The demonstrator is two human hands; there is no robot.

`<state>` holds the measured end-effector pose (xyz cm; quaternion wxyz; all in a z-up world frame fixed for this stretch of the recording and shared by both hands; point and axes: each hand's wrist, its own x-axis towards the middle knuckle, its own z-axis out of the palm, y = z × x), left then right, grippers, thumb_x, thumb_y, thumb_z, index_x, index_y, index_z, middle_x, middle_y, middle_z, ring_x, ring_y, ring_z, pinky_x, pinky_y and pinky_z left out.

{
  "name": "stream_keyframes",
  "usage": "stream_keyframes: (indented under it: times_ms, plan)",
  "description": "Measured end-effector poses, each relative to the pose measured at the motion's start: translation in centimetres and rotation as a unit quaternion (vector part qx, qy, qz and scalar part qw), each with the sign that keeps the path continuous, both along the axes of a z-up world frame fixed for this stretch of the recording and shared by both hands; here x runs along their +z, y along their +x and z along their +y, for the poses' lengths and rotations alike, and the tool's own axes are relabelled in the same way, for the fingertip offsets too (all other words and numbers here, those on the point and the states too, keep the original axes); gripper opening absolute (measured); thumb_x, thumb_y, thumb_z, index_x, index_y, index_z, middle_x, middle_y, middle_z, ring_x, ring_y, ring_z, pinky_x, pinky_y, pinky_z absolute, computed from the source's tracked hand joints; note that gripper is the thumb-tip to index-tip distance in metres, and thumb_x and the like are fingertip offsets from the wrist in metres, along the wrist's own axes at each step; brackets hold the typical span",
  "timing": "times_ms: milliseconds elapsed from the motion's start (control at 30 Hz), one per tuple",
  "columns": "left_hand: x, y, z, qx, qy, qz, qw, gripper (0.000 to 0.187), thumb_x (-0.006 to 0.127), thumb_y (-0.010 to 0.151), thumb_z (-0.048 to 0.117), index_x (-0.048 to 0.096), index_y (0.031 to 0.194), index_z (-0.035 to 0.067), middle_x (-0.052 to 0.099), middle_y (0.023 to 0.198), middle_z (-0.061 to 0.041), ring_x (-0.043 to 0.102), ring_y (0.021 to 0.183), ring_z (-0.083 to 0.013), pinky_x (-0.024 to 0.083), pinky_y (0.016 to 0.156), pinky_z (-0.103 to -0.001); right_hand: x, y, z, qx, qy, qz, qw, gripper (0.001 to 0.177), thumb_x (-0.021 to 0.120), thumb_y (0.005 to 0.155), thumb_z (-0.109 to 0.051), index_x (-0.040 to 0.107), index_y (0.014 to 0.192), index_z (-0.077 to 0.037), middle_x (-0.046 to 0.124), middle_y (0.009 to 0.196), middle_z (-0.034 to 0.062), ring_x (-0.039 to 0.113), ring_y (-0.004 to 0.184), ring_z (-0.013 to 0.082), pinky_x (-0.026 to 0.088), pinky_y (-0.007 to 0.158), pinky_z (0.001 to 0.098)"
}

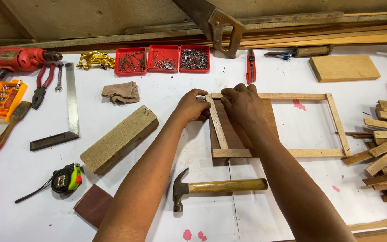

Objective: Making and assembling pieces for a wooden frame or box.

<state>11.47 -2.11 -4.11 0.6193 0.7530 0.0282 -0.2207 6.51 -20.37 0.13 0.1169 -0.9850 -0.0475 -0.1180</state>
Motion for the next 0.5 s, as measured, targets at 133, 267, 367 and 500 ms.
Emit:
stream_keyframes:
  times_ms: [133,267,367,500]
  plan:
    - [-0.2,1.0,1.1,0.053,-0.018,-0.05,0.997,0.05,0.071,0.087,0.003,0.058,0.135,0.007,0.075,0.103,-0.01,0.074,0.08,-0.0151,0.063,0.069,-0.031,0.2,-0.2,0.1,-0.001,0.007,0.002,1.0,0.03,0.069,0.095,-0.042,0.079,0.117,-0.024,0.072,0.111,0.0055,0.059,0.107,0.0272,0.058,0.08,0.0411]
    - [2.0,1.1,2.2,0.089,-0.047,-0.066,0.993,0.048,0.069,0.088,0.004,0.058,0.134,0.009,0.071,0.101,-0.009,0.073,0.084,-0.0157,0.063,0.073,-0.03,0.3,0.0,0.2,-0.002,-0.001,0.013,1.0,0.031,0.068,0.096,-0.043,0.079,0.117,-0.024,0.071,0.114,0.0053,0.058,0.109,0.0282,0.058,0.081,0.042]
    - [2.2,0.2,1.7,0.045,-0.024,-0.058,0.997,0.046,0.071,0.086,0.005,0.062,0.131,0.01,0.071,0.1,-0.008,0.072,0.084,-0.0152,0.062,0.072,-0.028,0.0,0.1,0.4,-0.005,-0.005,0.022,1.0,0.032,0.068,0.096,-0.045,0.079,0.118,-0.024,0.071,0.116,0.0047,0.057,0.111,0.028,0.058,0.083,0.0422]
    - [0.8,-0.1,0.5,-0.009,-0.012,-0.035,0.999,0.045,0.072,0.087,0.006,0.066,0.131,0.01,0.071,0.098,-0.007,0.072,0.078,-0.0154,0.06,0.066,-0.029,0.3,0.1,0.6,-0.018,-0.002,0.032,0.999,0.033,0.068,0.095,-0.046,0.079,0.118,-0.025,0.071,0.118,0.0038,0.057,0.113,0.0279,0.057,0.086,0.0425]
